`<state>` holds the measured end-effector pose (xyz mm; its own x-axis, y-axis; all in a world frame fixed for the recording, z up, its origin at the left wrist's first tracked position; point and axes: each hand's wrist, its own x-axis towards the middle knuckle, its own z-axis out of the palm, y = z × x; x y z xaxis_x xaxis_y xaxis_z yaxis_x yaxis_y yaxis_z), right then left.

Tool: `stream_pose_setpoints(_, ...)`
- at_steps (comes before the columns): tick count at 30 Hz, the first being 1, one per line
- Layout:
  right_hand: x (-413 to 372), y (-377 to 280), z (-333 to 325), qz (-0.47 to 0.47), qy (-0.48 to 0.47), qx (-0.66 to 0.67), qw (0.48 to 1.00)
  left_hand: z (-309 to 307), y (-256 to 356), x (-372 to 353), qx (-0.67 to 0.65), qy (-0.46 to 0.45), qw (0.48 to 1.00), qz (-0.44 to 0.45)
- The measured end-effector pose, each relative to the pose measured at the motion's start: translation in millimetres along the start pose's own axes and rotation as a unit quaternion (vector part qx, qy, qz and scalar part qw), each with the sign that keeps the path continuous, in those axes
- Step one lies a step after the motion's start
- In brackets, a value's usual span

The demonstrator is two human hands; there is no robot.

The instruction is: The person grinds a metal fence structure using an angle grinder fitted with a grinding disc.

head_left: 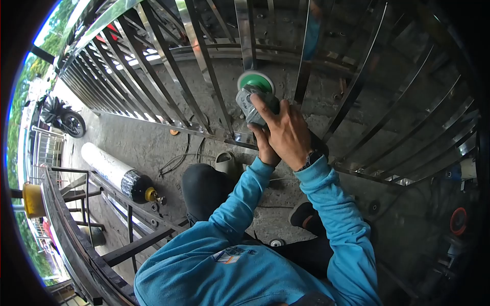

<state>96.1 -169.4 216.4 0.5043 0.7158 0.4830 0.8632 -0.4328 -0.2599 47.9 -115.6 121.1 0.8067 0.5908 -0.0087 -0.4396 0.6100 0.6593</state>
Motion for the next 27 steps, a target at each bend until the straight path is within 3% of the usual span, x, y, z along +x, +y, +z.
stream_pose_setpoints(12,42,-27,-3,0.042,0.088,0.026,0.995,-5,49,18,0.115,-0.066,0.99,-0.046)
stream_pose_setpoints(16,17,-30,12,0.052,0.043,0.029,0.997,6,65,4,0.146,-0.107,0.982,-0.049)
stream_pose_setpoints(27,49,-14,-31,0.03,0.079,0.029,0.996,-45,-12,52,0.018,-0.007,0.993,-0.115)
